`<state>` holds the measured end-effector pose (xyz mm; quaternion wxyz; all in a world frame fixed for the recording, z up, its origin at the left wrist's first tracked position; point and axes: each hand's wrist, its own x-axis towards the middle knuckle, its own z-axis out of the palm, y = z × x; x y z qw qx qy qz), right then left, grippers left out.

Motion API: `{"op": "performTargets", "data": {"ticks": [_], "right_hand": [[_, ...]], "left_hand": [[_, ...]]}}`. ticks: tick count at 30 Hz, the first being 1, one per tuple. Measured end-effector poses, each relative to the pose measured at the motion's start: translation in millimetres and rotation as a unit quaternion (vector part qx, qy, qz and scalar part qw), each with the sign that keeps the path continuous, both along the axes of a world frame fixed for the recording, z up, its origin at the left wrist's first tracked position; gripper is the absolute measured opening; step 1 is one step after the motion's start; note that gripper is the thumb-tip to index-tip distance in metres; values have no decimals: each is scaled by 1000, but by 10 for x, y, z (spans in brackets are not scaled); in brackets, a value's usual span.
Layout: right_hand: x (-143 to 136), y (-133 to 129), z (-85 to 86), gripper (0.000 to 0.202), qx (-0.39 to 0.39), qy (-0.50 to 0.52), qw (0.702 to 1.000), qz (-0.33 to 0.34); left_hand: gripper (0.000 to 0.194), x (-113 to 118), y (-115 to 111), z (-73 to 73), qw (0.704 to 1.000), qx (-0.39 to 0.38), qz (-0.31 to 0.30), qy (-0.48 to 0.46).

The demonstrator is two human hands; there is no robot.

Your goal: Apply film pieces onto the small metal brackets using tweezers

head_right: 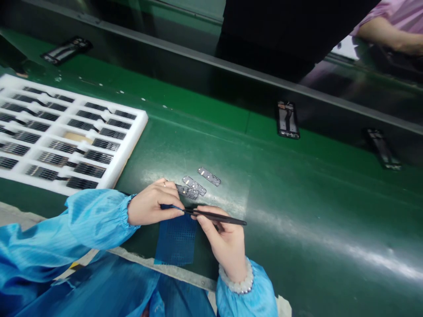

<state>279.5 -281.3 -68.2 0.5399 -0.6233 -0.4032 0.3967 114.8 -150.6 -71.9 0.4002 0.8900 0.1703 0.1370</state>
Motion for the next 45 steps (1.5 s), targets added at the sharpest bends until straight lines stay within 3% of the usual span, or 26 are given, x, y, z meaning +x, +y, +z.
{"op": "performTargets", "data": {"ticks": [9, 15, 18, 24, 45], "right_hand": [[1, -22, 12, 12, -6, -5, 1000, -9], [163, 52, -175, 22, -37, 17, 989, -143], [239, 160, -253, 26, -55, 15, 984, -171], [237, 288, -244, 32, -80, 0, 983, -167], [220, 310, -240, 33, -101, -15, 981, -162]], "left_hand": [[15, -8, -4, 4, 1000, 6, 5, 6], [16, -5, -8, -12, 998, 56, 13, 12], [16, -1, -8, -31, 995, 97, -12, 20], [16, 14, -7, -56, 993, 110, -21, 29], [16, 23, -20, -70, 992, 126, -13, 25]]}}
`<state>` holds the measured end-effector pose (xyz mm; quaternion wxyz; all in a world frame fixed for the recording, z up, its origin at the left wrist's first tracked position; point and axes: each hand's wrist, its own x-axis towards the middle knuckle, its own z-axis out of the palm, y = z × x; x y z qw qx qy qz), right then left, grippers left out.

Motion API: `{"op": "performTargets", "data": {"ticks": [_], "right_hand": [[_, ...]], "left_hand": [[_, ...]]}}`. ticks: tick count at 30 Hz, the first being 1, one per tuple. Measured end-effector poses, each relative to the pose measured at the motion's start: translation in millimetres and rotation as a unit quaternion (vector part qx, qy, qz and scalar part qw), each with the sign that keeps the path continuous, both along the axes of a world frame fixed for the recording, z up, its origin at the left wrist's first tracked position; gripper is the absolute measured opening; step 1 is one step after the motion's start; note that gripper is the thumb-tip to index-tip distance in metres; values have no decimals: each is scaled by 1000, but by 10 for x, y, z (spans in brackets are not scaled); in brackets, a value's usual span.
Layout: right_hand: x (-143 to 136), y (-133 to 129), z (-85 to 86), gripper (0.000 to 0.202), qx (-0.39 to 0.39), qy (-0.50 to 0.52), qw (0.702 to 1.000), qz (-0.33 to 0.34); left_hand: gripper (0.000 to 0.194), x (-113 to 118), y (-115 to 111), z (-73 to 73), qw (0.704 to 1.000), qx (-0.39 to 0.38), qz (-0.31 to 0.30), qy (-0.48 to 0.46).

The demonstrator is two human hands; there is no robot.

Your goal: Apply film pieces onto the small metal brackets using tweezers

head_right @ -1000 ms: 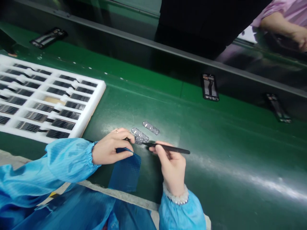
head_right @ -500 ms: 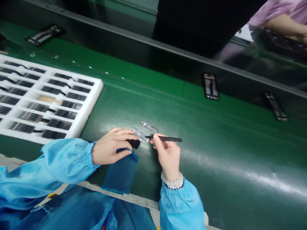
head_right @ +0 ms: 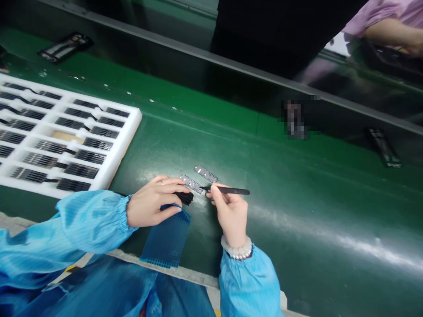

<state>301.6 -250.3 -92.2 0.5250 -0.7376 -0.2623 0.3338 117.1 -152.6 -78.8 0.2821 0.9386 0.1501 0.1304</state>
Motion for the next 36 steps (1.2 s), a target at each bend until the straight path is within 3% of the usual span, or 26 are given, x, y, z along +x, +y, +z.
{"op": "performTargets", "data": {"ticks": [11, 15, 20, 25, 27, 31, 33, 36], "right_hand": [[-13, -9, -4, 31, 0, -19, 1000, 2], [-46, -47, -24, 27, 15, -116, 993, 30], [-110, -152, -19, 14, 83, -341, 933, 84], [-45, -211, -27, 22, 111, -331, 936, 47], [-14, -165, -22, 27, 125, -349, 924, 91], [-27, 2, -10, 27, 108, -461, 849, 233], [-60, 66, -8, 27, 75, -496, 826, 257], [-92, 102, -6, 19, 59, -516, 816, 254]], "left_hand": [[16, 0, -8, 2, 1000, -1, 3, 5], [16, 2, -13, -2, 1000, 2, 3, 13], [15, -6, -16, -17, 1000, 3, 6, 13], [16, -1, -14, -28, 1000, 2, 3, 4], [17, 1, -17, -28, 1000, 3, 0, -8], [19, -22, -28, 0, 999, 24, 3, -35], [20, -50, -28, 21, 999, 36, 12, -35], [21, -95, -17, 36, 999, 44, 20, -17]]}}
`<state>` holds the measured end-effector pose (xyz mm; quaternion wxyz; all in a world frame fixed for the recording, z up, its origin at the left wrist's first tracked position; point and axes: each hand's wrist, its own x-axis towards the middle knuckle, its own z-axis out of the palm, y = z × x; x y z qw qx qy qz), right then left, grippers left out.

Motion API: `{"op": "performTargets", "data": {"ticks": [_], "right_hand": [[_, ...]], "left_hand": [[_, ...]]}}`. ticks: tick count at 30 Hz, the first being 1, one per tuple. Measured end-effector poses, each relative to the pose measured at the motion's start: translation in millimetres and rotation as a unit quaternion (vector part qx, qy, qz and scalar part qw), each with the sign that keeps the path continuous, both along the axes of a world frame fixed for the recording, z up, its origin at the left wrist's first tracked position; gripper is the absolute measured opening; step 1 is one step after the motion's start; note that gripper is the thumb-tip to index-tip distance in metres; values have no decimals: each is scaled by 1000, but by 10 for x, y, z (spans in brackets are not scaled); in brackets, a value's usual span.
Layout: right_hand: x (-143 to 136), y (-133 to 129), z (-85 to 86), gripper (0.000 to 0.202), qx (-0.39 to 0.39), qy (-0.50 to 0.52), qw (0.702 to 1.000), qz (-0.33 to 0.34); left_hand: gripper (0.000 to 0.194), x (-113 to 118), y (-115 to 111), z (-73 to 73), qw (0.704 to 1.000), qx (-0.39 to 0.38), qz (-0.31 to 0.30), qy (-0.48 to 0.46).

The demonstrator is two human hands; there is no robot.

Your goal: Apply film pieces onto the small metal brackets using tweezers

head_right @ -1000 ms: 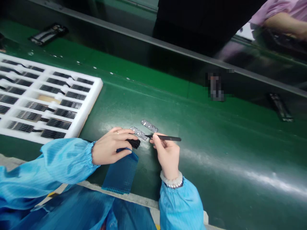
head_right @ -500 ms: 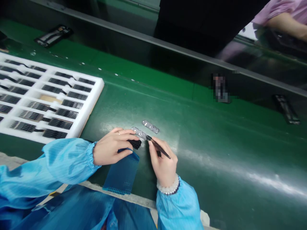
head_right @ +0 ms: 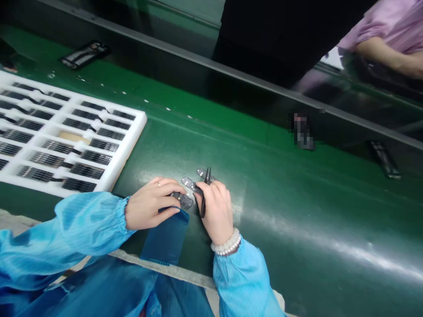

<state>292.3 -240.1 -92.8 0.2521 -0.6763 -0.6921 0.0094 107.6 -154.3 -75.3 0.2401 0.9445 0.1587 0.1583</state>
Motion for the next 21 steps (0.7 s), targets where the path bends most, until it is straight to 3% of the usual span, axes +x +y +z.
{"op": "performTargets", "data": {"ticks": [7, 12, 21], "right_hand": [[75, -17, 10, 16, 13, -2, 1000, 4], [36, -1, 50, 34, -29, 4, 1000, 7], [-209, 146, 158, 19, -65, -51, 997, -13]], "left_hand": [[22, -20, 17, -50, 999, -17, -3, 34], [21, 2, 14, -62, 999, -12, -2, 31], [18, -22, 10, -64, 999, -19, -30, 33]]}}
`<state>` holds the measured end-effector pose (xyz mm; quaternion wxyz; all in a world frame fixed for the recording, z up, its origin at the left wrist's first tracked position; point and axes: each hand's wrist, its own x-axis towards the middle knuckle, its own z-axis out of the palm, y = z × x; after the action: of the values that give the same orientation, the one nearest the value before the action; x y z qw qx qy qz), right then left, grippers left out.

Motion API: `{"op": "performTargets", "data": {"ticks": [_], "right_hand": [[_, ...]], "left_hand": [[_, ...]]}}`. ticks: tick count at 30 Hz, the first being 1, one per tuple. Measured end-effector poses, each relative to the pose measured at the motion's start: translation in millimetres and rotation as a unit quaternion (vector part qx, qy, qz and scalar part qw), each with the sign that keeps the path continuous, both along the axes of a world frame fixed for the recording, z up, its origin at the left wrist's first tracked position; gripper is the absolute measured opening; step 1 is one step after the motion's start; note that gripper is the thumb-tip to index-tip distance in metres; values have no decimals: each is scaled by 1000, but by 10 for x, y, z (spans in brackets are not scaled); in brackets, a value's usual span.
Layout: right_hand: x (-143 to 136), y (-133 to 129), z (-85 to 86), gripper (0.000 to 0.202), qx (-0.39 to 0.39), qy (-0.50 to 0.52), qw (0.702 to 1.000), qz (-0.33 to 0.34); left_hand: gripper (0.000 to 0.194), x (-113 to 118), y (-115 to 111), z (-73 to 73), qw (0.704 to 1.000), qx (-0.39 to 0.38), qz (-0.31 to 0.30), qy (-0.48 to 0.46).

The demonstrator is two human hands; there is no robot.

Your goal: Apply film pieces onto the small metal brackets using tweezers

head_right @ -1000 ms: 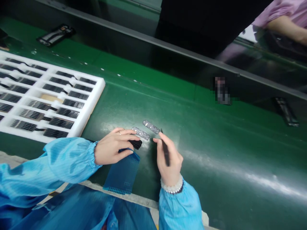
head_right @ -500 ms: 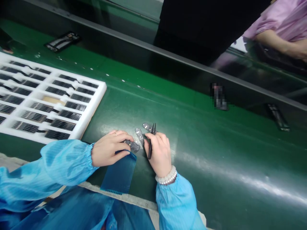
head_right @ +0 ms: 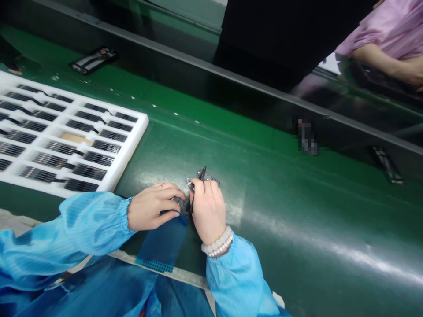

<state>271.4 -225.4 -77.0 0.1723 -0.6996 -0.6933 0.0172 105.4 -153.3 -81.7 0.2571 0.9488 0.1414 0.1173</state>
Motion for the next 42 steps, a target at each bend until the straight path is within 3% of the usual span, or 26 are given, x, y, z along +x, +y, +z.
{"op": "performTargets", "data": {"ticks": [7, 15, 20, 25, 29, 33, 38, 42], "right_hand": [[64, 14, -2, 25, 4, 42, 999, 22], [421, 99, 30, 25, 72, 42, 997, -8], [560, 216, -50, 25, 58, 26, 998, 28], [544, 63, 66, 26, 92, 64, 994, 2], [350, -242, 132, 30, 145, 274, 947, -83], [109, -513, 29, 26, 115, 467, 873, -81], [20, -635, -95, 19, 89, 575, 806, -105], [13, -610, -69, 16, 71, 591, 797, -103]], "left_hand": [[18, 10, -12, -10, 1000, -5, 8, -9], [19, 24, -13, -26, 1000, -9, 17, -13], [18, 21, -13, -49, 1000, -17, 15, -8], [19, 17, -10, -25, 999, -34, 18, -16], [17, 23, 18, 26, 995, -82, 37, -46], [16, 30, 45, 50, 990, -124, 44, -48], [16, 30, 56, 55, 989, -127, 60, -39], [17, 34, 68, 58, 990, -126, 59, -32]]}}
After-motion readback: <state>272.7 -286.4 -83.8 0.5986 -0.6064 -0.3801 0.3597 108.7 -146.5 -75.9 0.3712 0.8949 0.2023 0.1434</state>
